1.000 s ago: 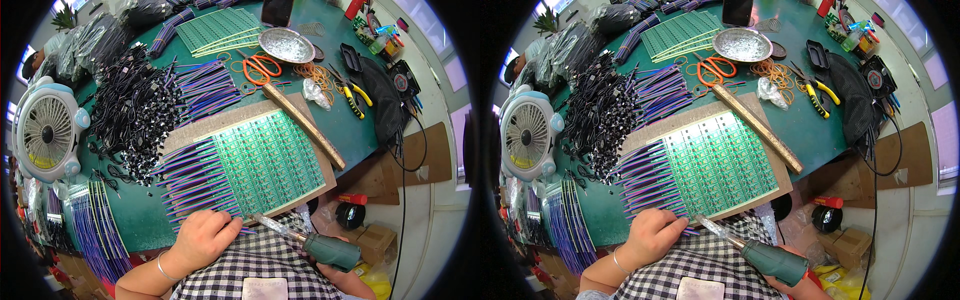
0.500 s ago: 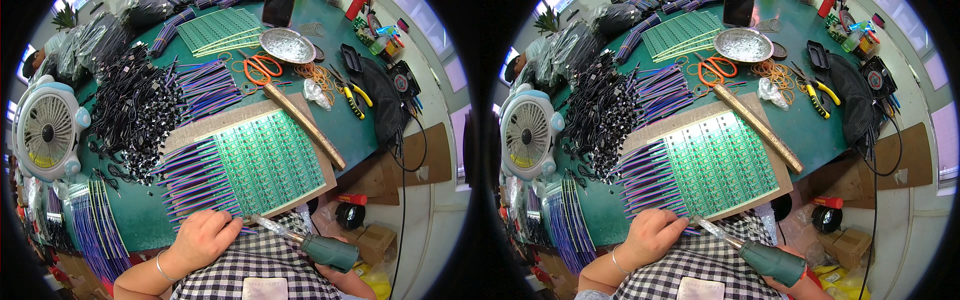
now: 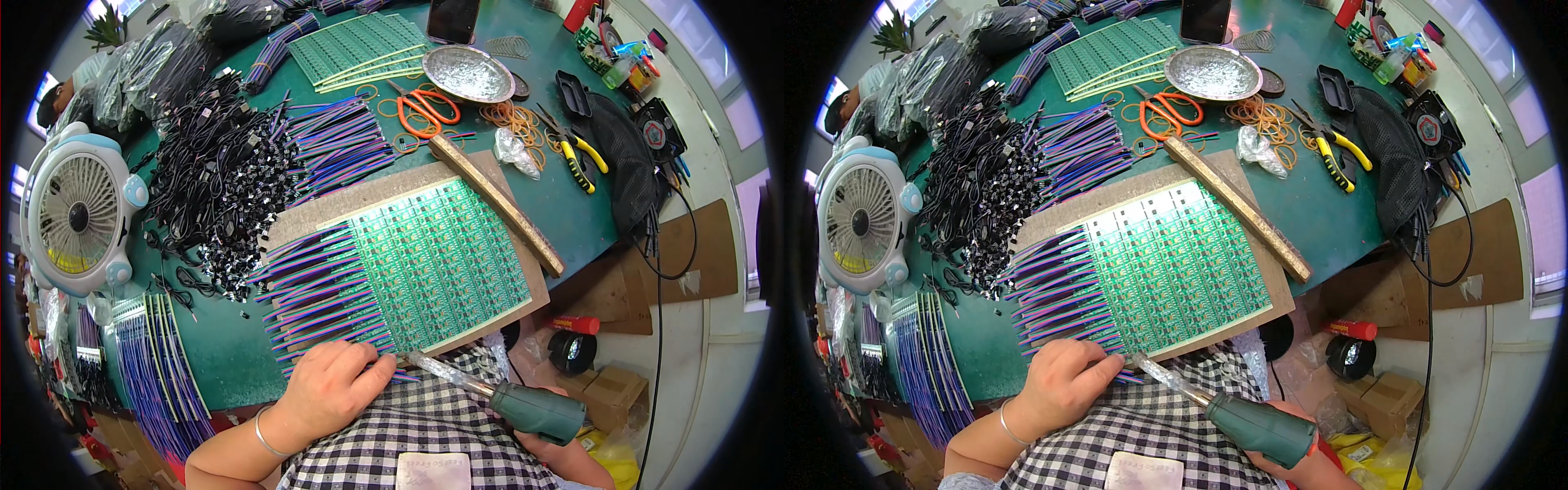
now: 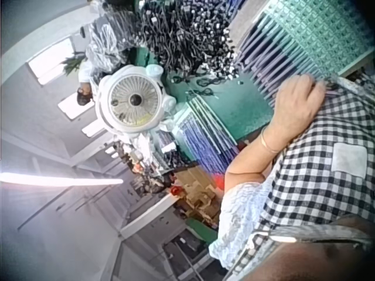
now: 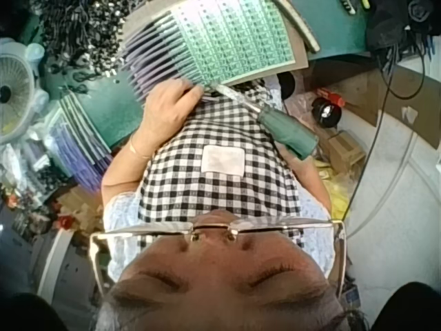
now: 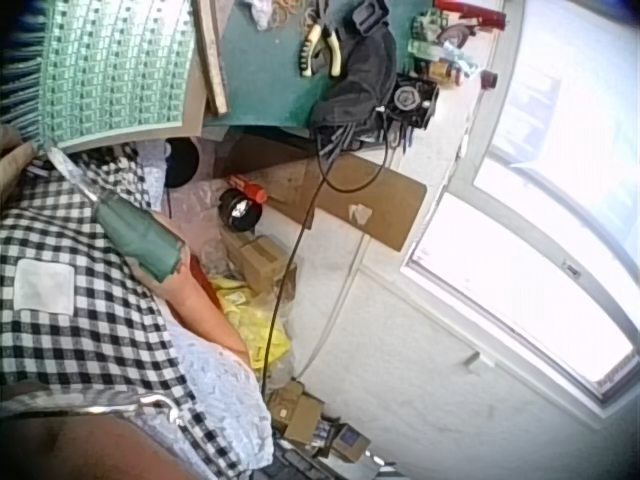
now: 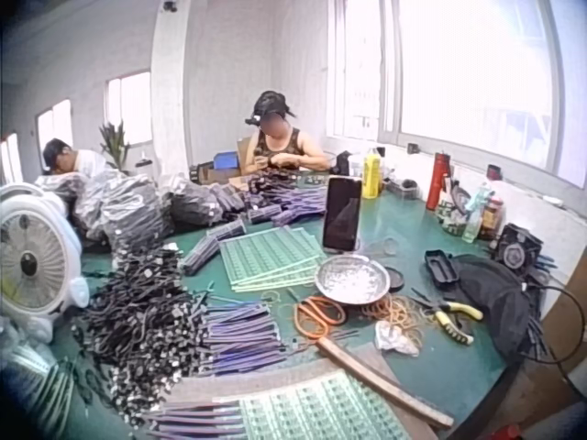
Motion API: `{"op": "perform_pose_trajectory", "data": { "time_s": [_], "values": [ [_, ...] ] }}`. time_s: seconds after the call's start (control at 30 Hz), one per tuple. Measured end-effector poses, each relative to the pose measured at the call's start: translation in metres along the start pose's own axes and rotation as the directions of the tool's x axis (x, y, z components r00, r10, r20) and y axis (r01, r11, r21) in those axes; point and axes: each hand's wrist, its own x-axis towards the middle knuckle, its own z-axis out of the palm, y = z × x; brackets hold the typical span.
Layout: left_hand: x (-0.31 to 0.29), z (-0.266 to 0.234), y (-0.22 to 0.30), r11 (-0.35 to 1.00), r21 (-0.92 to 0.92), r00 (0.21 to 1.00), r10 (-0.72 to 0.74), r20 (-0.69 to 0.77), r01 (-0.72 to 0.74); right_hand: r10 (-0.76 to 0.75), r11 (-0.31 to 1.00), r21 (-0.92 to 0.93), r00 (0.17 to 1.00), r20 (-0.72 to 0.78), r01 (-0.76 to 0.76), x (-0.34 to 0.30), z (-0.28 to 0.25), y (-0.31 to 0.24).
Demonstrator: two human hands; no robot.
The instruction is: The person aligns colored ribbon cables onto circuit boards and solders them in place using a soldering gun.
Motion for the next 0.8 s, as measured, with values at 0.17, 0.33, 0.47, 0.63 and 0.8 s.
{"op": "perform_pose_trajectory", "data": {
  "time_s": [0.17,0.33,0.47,0.63,0.8],
  "values": [
    [0.001,0.0,-0.001,1.0,-0.018,1.0,-0.001,-0.004,0.0,0.086,0.981,0.183,0.985,-0.146,-0.058,-0.003,0.006,-0.002],
    [-0.002,-0.004,0.0,1.0,0.016,1.0,-0.005,0.031,0.005,0.047,0.993,0.113,0.995,-0.087,-0.037,0.001,0.0,-0.007],
    [0.0,0.0,-0.003,1.0,0.008,1.0,0.012,0.026,-0.012,0.003,0.997,0.073,0.997,-0.08,0.003,0.0,0.003,-0.001],
    [-0.002,-0.002,-0.002,1.0,0.017,1.0,0.02,0.01,-0.02,0.004,0.997,0.074,0.999,-0.045,0.0,-0.005,0.001,0.009],
    [-0.003,-0.001,-0.001,1.0,0.018,1.0,0.019,0.013,-0.02,0.414,0.787,0.475,0.908,0.068,-0.394,-0.016,0.005,-0.001]
  ]
}}
